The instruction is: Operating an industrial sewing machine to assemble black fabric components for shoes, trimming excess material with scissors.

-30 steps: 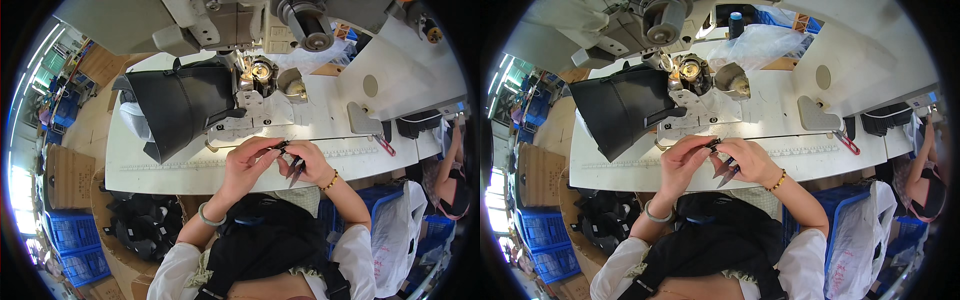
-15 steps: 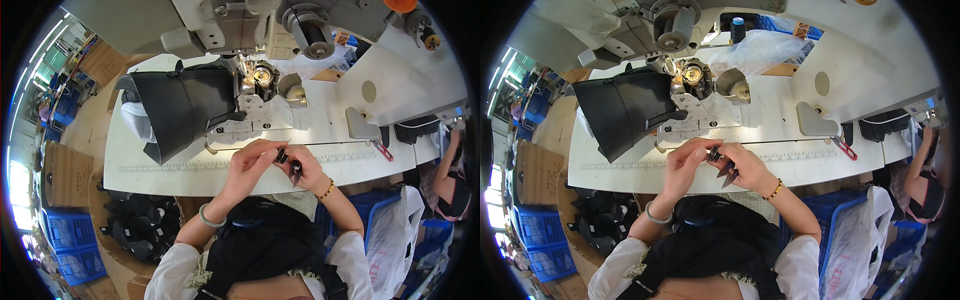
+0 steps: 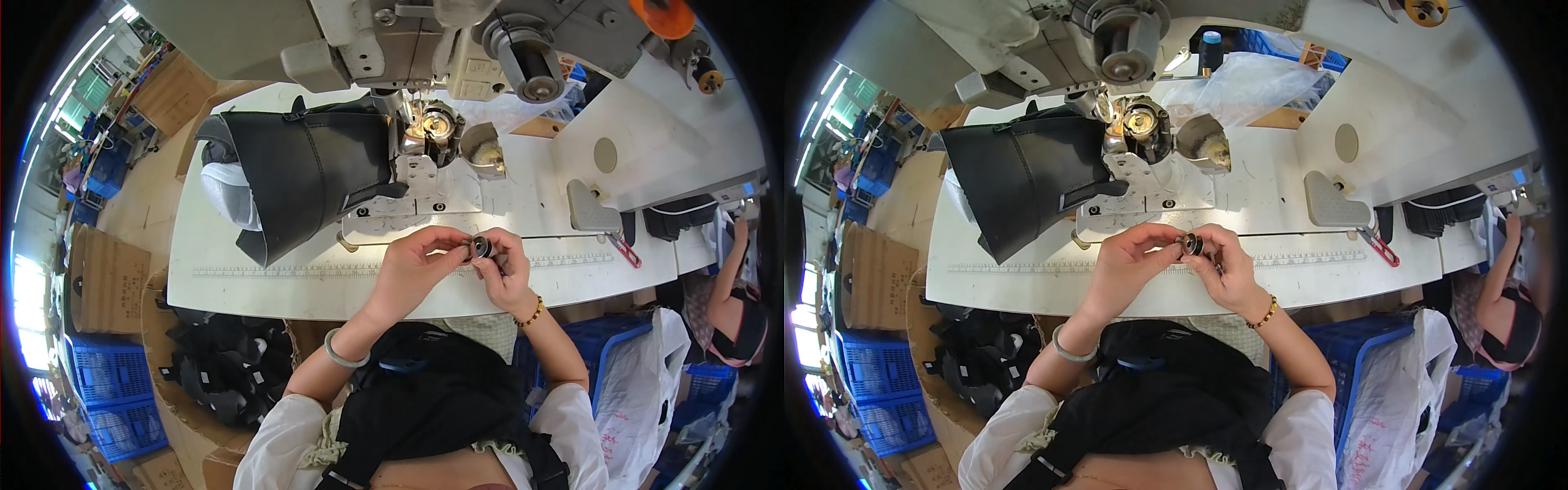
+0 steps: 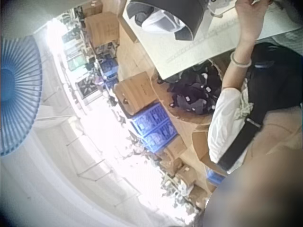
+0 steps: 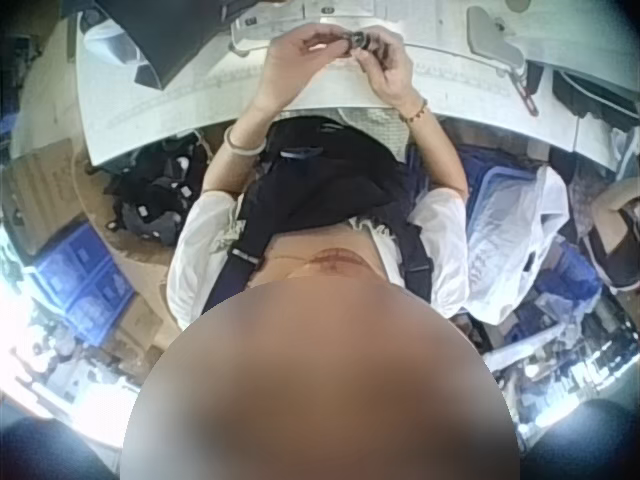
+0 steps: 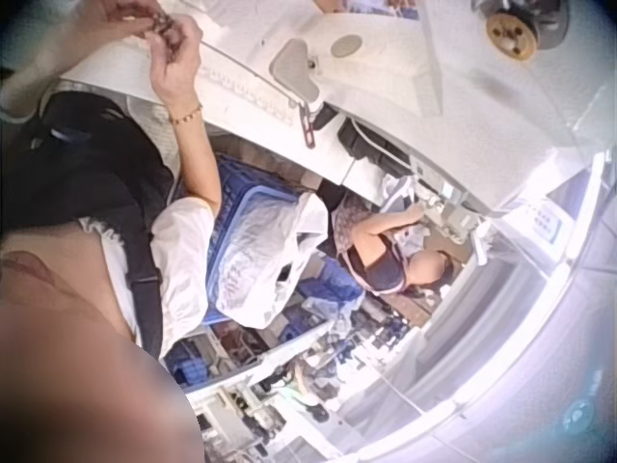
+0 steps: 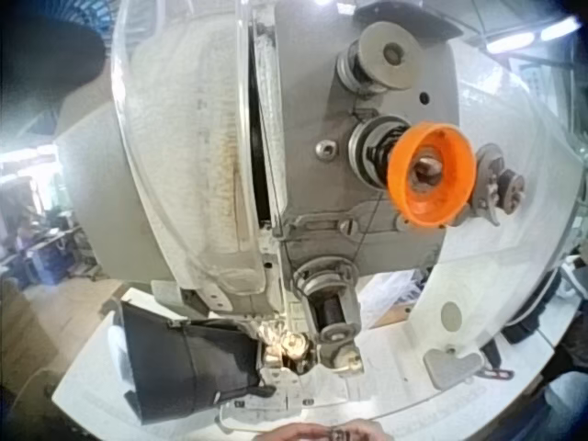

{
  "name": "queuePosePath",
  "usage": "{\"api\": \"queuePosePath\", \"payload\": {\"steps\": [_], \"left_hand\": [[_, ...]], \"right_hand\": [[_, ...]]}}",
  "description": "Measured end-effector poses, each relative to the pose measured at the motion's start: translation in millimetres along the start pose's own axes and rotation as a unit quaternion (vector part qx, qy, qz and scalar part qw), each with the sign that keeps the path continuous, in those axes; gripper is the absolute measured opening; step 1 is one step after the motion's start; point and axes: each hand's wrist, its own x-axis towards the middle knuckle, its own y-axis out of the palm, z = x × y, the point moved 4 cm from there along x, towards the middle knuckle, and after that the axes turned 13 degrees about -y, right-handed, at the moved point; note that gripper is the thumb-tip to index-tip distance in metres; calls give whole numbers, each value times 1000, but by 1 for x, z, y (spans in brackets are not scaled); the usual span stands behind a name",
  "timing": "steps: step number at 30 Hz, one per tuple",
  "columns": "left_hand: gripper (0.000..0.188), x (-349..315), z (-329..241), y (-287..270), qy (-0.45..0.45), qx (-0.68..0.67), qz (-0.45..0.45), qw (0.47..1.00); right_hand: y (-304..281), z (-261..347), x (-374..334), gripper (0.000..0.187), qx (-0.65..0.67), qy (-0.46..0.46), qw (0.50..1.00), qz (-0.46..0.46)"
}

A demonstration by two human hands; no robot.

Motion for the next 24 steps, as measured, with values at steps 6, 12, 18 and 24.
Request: {"api": "queuePosePath", "payload": {"steps": [6, 12, 18, 24], "left_hand": [[13, -1, 1, 4, -14, -33, -50, 998], [12, -5, 8, 11, 13, -52, -132, 990], [12, -6, 13, 11, 61, -23, -182, 981], [15, -8, 9, 7, 68, -5, -159, 985]], "right_hand": [[-3, 6, 2, 47, -385, -127, 901, 157], [-2, 5, -4, 50, -349, -128, 912, 171], [-3, 4, -4, 52, -326, -144, 921, 159], [0, 14, 8, 38, -314, -95, 938, 113]]}}
